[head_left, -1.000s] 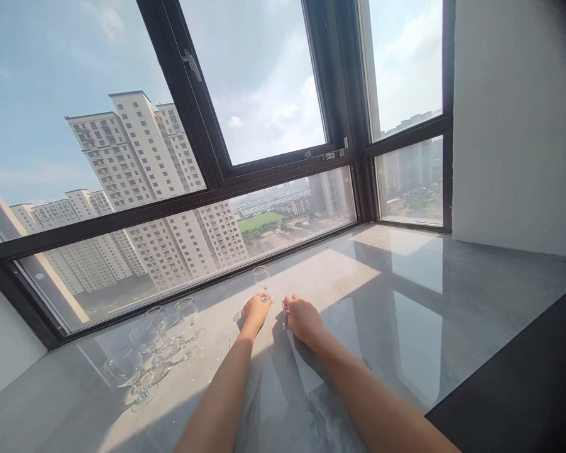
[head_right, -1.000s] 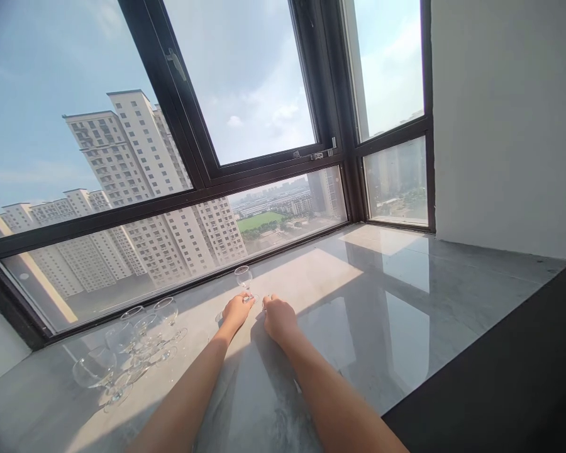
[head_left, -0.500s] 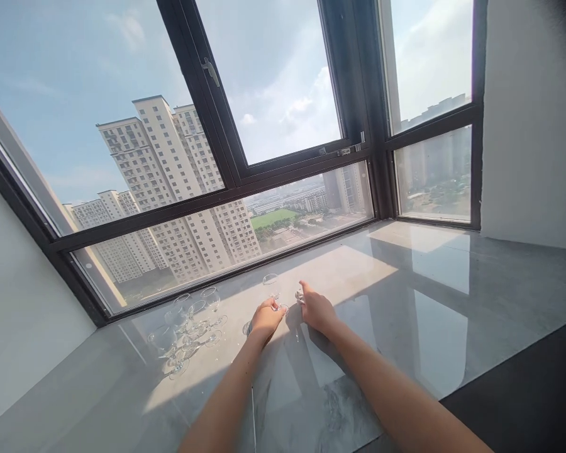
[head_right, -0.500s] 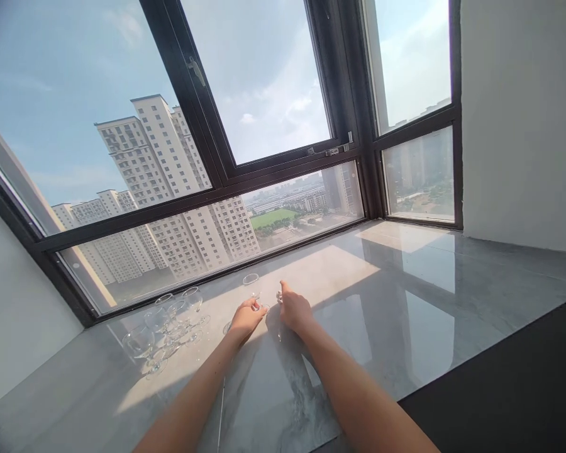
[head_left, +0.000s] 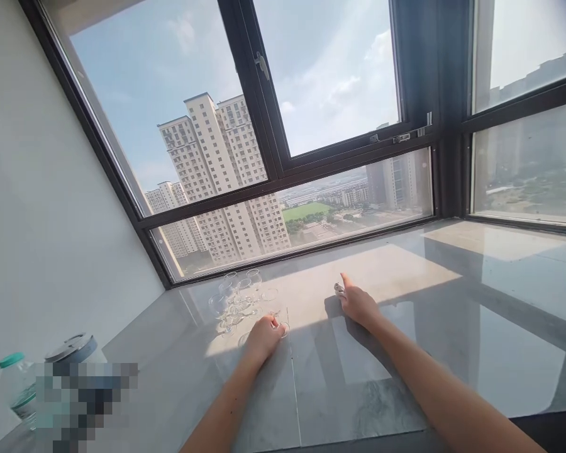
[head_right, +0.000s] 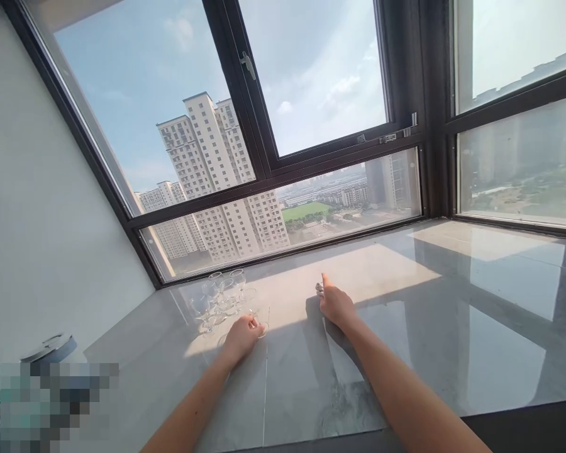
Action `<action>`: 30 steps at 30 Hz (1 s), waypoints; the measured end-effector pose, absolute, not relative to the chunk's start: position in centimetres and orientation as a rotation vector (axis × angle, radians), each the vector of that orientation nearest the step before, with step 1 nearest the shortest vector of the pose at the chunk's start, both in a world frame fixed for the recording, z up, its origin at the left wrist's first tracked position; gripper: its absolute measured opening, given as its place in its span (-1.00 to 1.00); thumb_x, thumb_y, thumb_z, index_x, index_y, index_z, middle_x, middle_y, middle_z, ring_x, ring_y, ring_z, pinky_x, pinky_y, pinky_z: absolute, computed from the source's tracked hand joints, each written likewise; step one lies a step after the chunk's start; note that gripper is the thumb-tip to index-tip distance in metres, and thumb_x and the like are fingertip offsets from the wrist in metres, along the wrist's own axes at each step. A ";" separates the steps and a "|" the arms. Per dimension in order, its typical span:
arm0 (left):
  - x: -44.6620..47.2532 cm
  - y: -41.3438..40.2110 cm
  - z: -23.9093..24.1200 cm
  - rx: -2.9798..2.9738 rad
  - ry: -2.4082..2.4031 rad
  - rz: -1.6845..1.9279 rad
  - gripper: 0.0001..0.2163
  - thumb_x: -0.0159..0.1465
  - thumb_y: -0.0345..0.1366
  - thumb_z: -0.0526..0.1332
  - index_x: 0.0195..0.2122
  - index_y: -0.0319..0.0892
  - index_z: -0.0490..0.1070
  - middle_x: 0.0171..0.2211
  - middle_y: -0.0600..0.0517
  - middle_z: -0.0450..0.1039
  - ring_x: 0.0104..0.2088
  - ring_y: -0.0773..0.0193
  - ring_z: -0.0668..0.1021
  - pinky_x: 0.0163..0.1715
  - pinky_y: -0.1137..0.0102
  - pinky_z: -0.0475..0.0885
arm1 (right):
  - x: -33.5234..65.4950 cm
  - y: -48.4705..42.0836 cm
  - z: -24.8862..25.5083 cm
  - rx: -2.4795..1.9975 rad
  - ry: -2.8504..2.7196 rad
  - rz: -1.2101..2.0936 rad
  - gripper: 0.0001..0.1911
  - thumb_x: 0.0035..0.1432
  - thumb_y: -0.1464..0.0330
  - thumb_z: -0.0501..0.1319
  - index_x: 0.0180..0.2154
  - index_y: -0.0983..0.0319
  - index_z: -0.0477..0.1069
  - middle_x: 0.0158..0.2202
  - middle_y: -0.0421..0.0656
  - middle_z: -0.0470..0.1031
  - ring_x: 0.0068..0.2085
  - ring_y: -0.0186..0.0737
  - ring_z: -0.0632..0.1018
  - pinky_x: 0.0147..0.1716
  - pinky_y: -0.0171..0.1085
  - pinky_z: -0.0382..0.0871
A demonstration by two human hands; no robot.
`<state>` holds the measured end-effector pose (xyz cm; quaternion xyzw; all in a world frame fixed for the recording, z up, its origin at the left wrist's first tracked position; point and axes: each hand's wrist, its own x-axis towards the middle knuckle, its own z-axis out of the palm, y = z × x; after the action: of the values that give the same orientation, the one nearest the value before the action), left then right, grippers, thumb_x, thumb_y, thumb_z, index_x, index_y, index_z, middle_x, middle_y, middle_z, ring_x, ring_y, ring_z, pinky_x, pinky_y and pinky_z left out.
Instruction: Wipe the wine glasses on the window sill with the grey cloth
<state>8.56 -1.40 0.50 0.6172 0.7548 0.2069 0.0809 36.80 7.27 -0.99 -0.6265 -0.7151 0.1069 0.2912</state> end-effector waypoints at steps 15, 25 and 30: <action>2.3 -3.6 0.7 1.560 2.665 0.583 -0.76 0.28 -0.06 0.03 -0.30 -0.08 0.36 -0.33 -0.08 0.56 -0.25 -0.01 0.58 -0.34 0.27 0.32 | 37.0 7.2 -0.9 -1.644 -1.921 0.228 -0.61 0.26 0.44 0.04 0.09 0.28 0.38 0.08 0.04 0.46 -0.04 -0.08 0.54 -0.18 -0.28 0.29; 2.4 -3.6 0.2 1.587 2.665 0.616 -0.75 0.29 -0.07 0.03 -0.24 -0.08 0.40 -0.30 -0.08 0.56 -0.26 0.00 0.59 -0.35 0.28 0.33 | 37.0 7.3 -0.9 -1.618 -1.871 0.202 -0.42 0.26 0.45 0.02 0.30 0.32 0.14 0.22 0.09 0.35 0.05 -0.04 0.51 -0.11 -0.23 0.32; 2.0 -3.0 -0.1 1.629 2.667 0.611 -0.73 0.32 -0.08 0.02 -0.23 -0.11 0.40 -0.25 -0.11 0.56 -0.21 0.00 0.58 -0.32 0.28 0.34 | 36.9 7.4 -0.8 -1.626 -1.819 0.237 -0.25 0.24 0.43 0.04 0.41 0.28 -0.15 0.21 0.11 0.37 0.02 -0.02 0.53 -0.13 -0.21 0.33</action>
<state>1.99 -2.97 -0.06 0.5114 0.8374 0.1919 -0.0215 36.93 7.40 -0.77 -0.6242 -0.6984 0.0909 0.3382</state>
